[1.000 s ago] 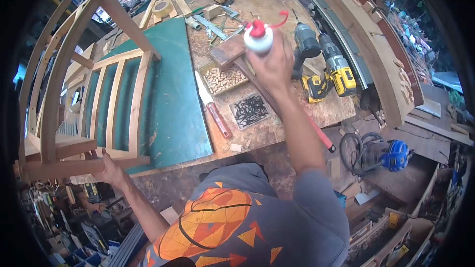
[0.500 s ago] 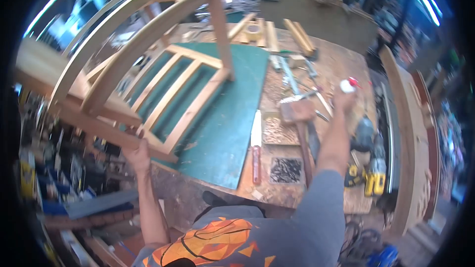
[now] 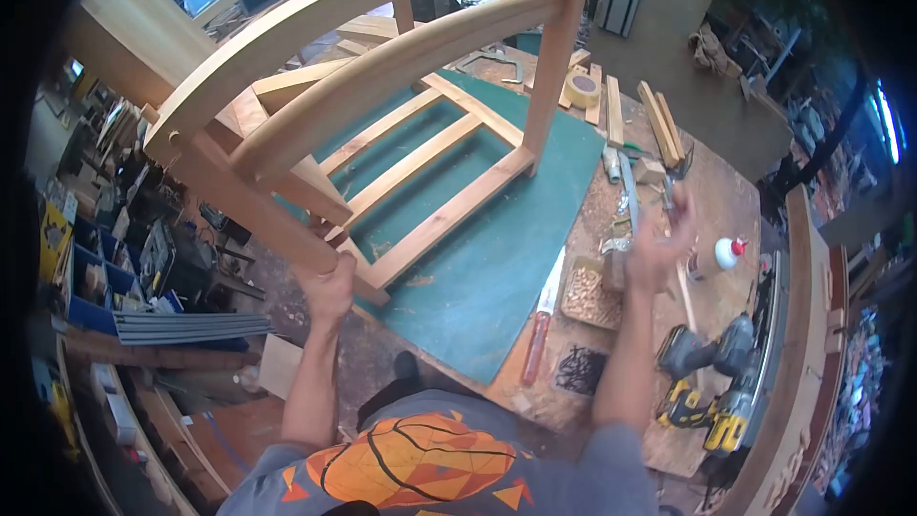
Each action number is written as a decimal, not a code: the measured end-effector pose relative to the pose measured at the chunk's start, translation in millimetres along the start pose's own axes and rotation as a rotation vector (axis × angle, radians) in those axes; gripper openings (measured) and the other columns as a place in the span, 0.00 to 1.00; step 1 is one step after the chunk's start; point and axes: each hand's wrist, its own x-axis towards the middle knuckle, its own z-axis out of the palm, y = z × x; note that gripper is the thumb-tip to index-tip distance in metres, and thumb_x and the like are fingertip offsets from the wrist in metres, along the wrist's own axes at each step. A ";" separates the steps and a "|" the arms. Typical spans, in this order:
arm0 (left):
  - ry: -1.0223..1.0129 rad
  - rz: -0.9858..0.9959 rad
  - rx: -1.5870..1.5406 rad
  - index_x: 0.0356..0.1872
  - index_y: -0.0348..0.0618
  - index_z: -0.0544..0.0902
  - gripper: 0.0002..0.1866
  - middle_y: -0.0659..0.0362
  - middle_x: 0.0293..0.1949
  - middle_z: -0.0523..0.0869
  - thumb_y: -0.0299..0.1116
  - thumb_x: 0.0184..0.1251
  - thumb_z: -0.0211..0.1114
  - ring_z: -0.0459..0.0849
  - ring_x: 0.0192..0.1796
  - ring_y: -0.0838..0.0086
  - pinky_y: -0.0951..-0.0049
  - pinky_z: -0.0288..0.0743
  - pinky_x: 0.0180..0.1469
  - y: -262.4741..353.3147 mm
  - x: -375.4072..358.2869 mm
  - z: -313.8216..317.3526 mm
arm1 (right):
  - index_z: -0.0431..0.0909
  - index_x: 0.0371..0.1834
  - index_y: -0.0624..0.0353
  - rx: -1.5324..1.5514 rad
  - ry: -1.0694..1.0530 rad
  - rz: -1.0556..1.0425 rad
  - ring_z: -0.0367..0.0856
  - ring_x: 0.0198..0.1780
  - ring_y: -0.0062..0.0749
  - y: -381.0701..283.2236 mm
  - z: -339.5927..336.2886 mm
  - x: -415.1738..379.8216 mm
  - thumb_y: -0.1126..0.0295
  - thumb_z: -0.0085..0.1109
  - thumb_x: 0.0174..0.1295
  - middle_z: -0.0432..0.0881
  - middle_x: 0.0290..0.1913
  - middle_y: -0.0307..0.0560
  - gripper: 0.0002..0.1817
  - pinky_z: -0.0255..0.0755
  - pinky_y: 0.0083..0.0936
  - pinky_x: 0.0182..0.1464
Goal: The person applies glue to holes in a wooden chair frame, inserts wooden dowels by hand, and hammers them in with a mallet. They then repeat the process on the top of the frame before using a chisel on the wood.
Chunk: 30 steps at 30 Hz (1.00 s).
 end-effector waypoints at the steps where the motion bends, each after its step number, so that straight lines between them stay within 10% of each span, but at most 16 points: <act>1: -0.021 0.002 0.000 0.57 0.35 0.74 0.25 0.48 0.69 0.76 0.15 0.55 0.61 0.81 0.62 0.66 0.62 0.80 0.61 0.8 0.0 -0.8 | 0.69 0.71 0.69 0.041 -0.070 -0.018 0.72 0.70 0.42 -12.4 41.9 20.4 0.76 0.66 0.62 0.74 0.69 0.57 0.33 0.65 0.39 0.73; 4: -0.052 0.007 0.031 0.56 0.33 0.75 0.23 0.47 0.68 0.76 0.16 0.55 0.61 0.81 0.61 0.66 0.65 0.80 0.58 1.2 0.9 -2.2 | 0.77 0.65 0.67 -0.013 -0.480 -0.098 0.70 0.73 0.48 16.6 164.8 108.9 0.59 0.66 0.62 0.55 0.81 0.61 0.31 0.62 0.39 0.74; 7: -0.039 -0.023 0.004 0.56 0.31 0.76 0.24 0.49 0.53 0.84 0.19 0.54 0.64 0.85 0.54 0.66 0.66 0.79 0.54 -5.2 3.2 -7.2 | 0.80 0.59 0.65 0.873 -0.831 0.642 0.83 0.58 0.42 30.1 229.2 116.7 0.61 0.66 0.62 0.82 0.60 0.58 0.25 0.71 0.38 0.64; 12: -0.056 -0.012 -0.063 0.54 0.31 0.77 0.23 0.49 0.50 0.84 0.20 0.53 0.64 0.86 0.50 0.66 0.67 0.81 0.54 -7.0 17.6 -50.7 | 0.82 0.49 0.64 0.434 -0.537 0.388 0.85 0.39 0.31 -17.6 198.3 70.1 0.70 0.64 0.59 0.86 0.37 0.44 0.16 0.77 0.28 0.44; 14: -0.235 -0.036 -0.033 0.64 0.33 0.72 0.29 0.44 0.69 0.76 0.16 0.57 0.60 0.85 0.59 0.62 0.63 0.82 0.58 -33.2 33.4 -96.3 | 0.83 0.45 0.63 0.295 -0.524 0.301 0.85 0.36 0.29 -34.5 150.9 30.7 0.71 0.66 0.58 0.86 0.34 0.44 0.13 0.77 0.28 0.39; 20: -0.356 0.165 -0.260 0.62 0.31 0.73 0.25 0.50 0.54 0.82 0.21 0.61 0.61 0.87 0.51 0.62 0.61 0.83 0.58 -137.0 167.5 -159.3 | 0.80 0.46 0.65 0.060 -0.288 0.244 0.85 0.39 0.30 -125.2 90.8 -92.3 0.70 0.67 0.60 0.86 0.37 0.46 0.14 0.79 0.31 0.44; 25: -0.321 -0.177 -0.223 0.58 0.30 0.76 0.19 0.49 0.51 0.83 0.28 0.69 0.62 0.87 0.48 0.65 0.66 0.83 0.51 -173.1 262.3 -152.1 | 0.74 0.59 0.69 -0.076 -0.355 0.159 0.87 0.44 0.38 -202.7 99.4 -154.5 0.65 0.74 0.59 0.86 0.42 0.54 0.29 0.80 0.35 0.48; 30: -0.267 -0.084 -0.030 0.63 0.28 0.73 0.22 0.48 0.56 0.83 0.30 0.74 0.62 0.84 0.57 0.63 0.64 0.78 0.60 -182.6 247.4 -161.9 | 0.68 0.68 0.69 0.132 -0.303 0.058 0.86 0.51 0.42 -186.2 67.3 -170.4 0.64 0.75 0.60 0.84 0.51 0.58 0.37 0.82 0.36 0.54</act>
